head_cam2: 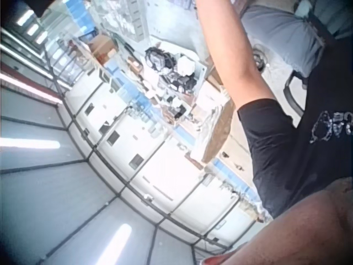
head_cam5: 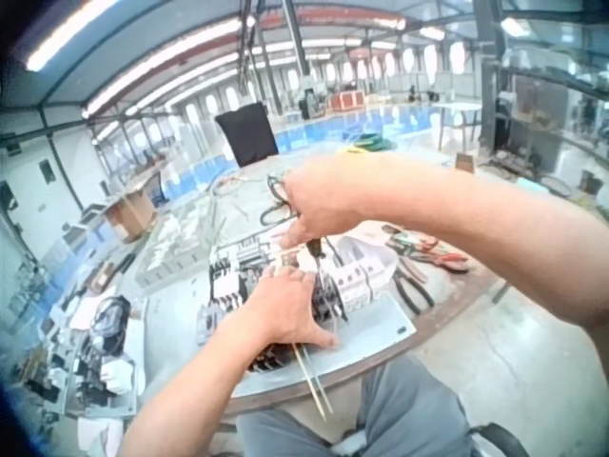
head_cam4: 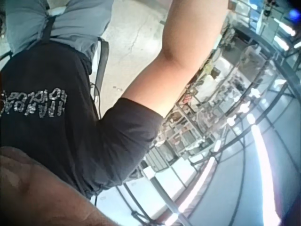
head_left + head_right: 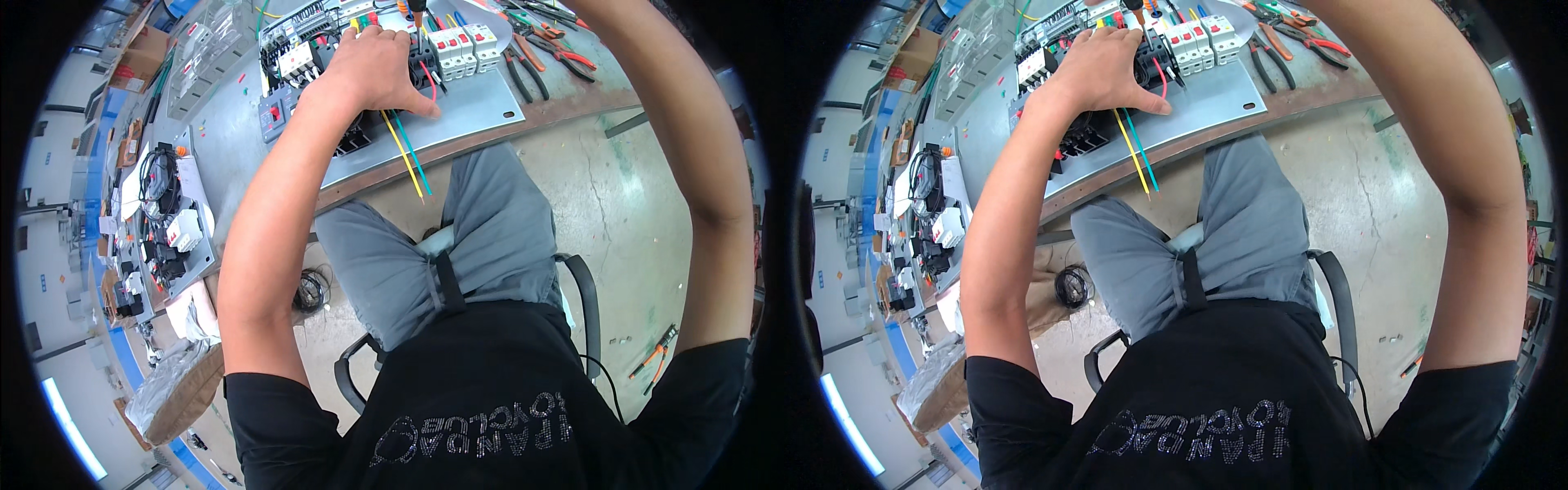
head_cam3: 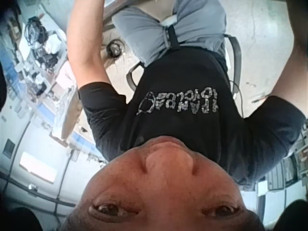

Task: The person sits at a workbench and uses a screwdriver to connect multiple colored wires to terminals on an electrical panel. They strip wire ends, insert them into terminal blocks, and tighten the screws to secure the connections.

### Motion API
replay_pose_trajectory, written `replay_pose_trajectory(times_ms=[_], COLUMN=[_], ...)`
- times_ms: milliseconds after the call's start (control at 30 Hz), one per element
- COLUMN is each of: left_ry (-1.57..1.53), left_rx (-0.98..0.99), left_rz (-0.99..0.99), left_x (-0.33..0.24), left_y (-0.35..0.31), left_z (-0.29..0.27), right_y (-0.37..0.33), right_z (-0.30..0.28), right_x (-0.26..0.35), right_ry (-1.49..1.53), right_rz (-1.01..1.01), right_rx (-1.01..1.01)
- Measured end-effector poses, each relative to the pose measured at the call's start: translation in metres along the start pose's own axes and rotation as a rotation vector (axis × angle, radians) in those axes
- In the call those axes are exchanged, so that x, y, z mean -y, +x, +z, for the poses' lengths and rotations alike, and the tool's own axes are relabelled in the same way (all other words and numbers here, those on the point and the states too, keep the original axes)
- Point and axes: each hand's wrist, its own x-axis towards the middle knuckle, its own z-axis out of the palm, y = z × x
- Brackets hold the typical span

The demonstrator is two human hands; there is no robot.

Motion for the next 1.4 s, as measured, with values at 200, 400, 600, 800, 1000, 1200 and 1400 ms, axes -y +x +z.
replay_pose_trajectory(times_ms=[200,400,600,800,1000,1200,1400], left_ry=[0.008,-0.017,-0.011,-0.002,-0.005,-0.024,-0.019], left_rx=[-0.005,-0.030,-0.050,-0.059,-0.044,0.034,-0.059], left_rz=[-0.001,-0.004,0.013,0.008,0.010,-0.024,0.011], left_x=[0.000,0.000,0.000,0.001,0.000,0.000,0.000], left_y=[0.001,0.002,0.002,0.000,0.003,0.000,0.002], left_z=[0.002,0.003,0.003,0.004,0.008,-0.002,0.005], right_y=[0.014,0.009,0.015,0.000,0.011,0.002,0.010], right_z=[0.019,0.011,0.012,0.007,0.016,-0.005,0.017], right_x=[-0.016,-0.002,-0.008,-0.008,-0.006,-0.005,0.000], right_ry=[0.076,-0.070,0.027,-0.046,-0.046,-0.010,0.040], right_rz=[-0.205,-0.002,-0.078,-0.219,0.014,-0.207,0.111], right_rx=[-0.146,-0.077,-0.063,-0.092,-0.044,0.050,-0.119])
